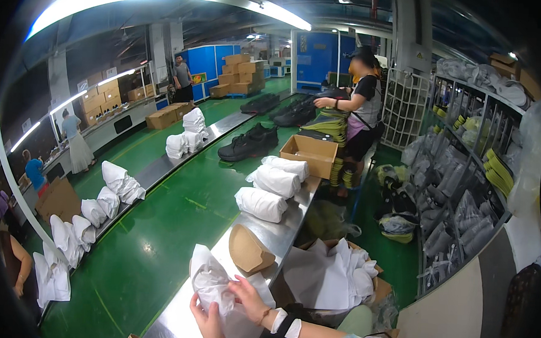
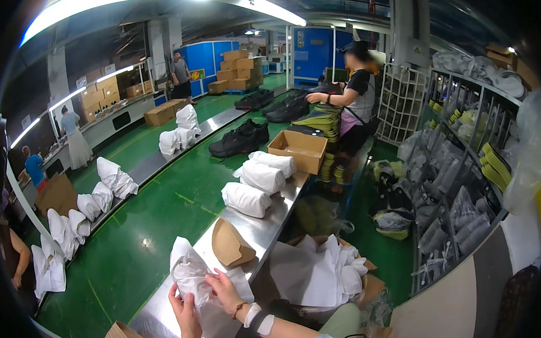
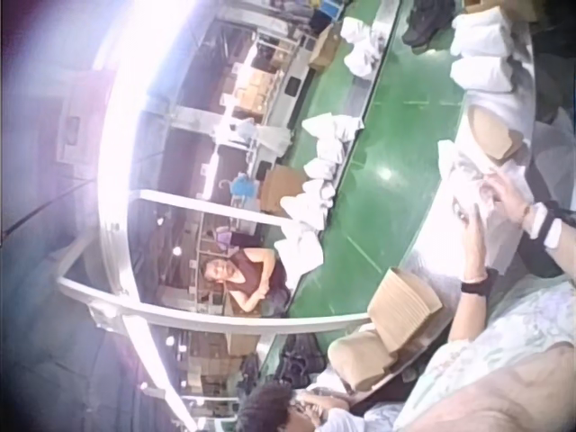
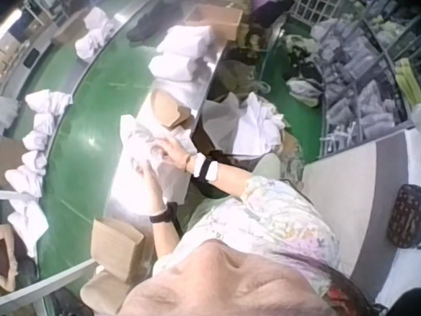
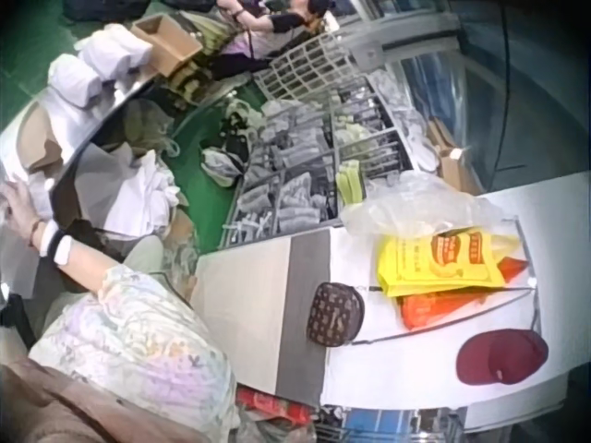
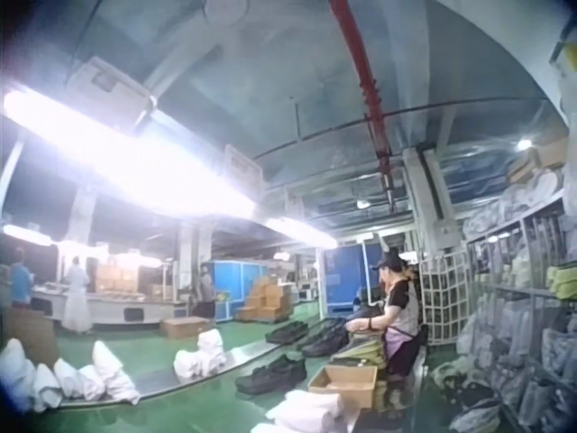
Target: Wrapping black shoes in protective paper and arranging them for packaging.
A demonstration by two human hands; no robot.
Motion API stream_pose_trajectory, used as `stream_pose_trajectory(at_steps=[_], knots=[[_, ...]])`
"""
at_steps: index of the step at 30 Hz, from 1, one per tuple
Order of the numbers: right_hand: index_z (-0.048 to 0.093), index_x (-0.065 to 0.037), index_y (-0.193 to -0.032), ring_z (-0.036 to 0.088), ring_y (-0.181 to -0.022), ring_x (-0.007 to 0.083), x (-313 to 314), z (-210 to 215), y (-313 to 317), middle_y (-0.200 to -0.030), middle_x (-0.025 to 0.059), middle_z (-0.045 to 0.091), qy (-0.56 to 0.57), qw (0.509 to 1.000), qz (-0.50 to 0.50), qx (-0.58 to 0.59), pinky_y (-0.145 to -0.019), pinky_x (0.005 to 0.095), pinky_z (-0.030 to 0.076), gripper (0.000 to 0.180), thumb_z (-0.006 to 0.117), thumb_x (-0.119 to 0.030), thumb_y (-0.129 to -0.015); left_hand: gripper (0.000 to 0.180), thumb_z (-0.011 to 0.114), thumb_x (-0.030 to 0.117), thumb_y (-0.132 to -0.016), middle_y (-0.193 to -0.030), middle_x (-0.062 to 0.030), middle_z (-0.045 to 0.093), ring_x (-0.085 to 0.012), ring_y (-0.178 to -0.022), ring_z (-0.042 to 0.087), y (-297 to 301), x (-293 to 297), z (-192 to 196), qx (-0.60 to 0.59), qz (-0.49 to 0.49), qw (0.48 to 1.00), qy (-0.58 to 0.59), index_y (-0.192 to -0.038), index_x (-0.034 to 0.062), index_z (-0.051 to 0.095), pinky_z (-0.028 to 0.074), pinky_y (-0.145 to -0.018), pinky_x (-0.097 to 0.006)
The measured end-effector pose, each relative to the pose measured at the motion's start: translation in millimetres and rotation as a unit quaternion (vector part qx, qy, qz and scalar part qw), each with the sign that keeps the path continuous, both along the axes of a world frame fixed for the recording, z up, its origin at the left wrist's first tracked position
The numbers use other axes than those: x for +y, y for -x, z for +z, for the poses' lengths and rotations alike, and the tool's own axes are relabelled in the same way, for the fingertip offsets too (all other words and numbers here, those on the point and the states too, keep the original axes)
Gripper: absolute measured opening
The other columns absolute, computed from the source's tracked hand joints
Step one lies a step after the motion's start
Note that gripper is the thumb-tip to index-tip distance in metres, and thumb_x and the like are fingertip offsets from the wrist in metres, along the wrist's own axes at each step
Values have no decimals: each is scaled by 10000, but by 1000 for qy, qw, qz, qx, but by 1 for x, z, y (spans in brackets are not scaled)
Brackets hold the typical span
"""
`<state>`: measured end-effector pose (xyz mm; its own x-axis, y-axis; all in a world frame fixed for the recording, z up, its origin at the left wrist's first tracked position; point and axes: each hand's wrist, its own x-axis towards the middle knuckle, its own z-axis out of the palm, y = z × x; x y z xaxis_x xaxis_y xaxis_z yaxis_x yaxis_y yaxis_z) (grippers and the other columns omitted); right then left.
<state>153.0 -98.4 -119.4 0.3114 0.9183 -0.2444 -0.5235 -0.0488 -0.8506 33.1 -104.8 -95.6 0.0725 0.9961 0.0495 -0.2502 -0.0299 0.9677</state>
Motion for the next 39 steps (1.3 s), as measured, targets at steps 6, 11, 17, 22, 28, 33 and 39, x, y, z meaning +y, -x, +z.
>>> stream_pose_trajectory(at_steps=[6,11,17,22,28,33,39], knots=[[576,-41,-1092,524,-909,72,-30,30,-30,-946,3,590,-66,992,80,67,-783,223,421,362,505,-353,-924,572,413,437,-939,-1212,-161,506,-251,-1042,555,10,-8,7,-120,-125,983,52,-1291,-9,350,490,-840,-381],[482,-8,-1212,515,-1050,122,-69,78,-41,-1167,46,549,-147,965,153,155,-936,277,397,443,427,-366,-956,855,454,621,-822,-1314,-200,430,-289,-1157,493,9,-28,38,-147,-233,956,97,-1354,-24,271,432,-952,-418],[379,-4,-1313,467,-1174,193,-82,88,-58,-1307,83,474,-112,945,254,174,-1013,357,349,557,356,-432,-957,775,699,397,-764,-1257,-165,494,-249,-1138,506,5,-37,46,-142,-331,933,19,-1301,-48,363,399,-971,-367],[437,-17,-1276,506,-1112,180,-81,104,-47,-1247,79,524,-106,956,173,210,-966,330,387,531,375,-435,-955,916,678,557,-717,-1231,-143,509,-230,-1087,537,-11,-50,54,-187,-282,941,21,-1304,-54,328,441,-916,-352],[567,-26,-1086,568,-864,162,-77,67,-44,-997,59,613,-6,995,-64,-78,-799,281,449,390,416,-362,-958,874,770,413,-678,-1194,-141,536,-229,-1060,558,-15,-45,33,-167,-301,935,85,-1285,-62,357,451,-905,-340],[549,4,-1041,550,-840,256,-80,79,-45,-959,111,580,-81,917,-114,-374,-806,274,428,292,444,-251,-947,875,777,399,-676,-1201,-129,534,-225,-1084,539,-8,-41,26,-170,-371,911,64,-1292,-59,357,431,-925,-337],[437,-20,-1222,474,-1071,160,-80,100,-71,-1142,80,511,-73,976,140,-152,-892,264,381,358,468,-250,-949,888,657,527,-747,-1316,-145,443,-277,-1187,463,-16,-43,34,-226,-354,902,96,-1348,-17,294,378,-999,-407]])
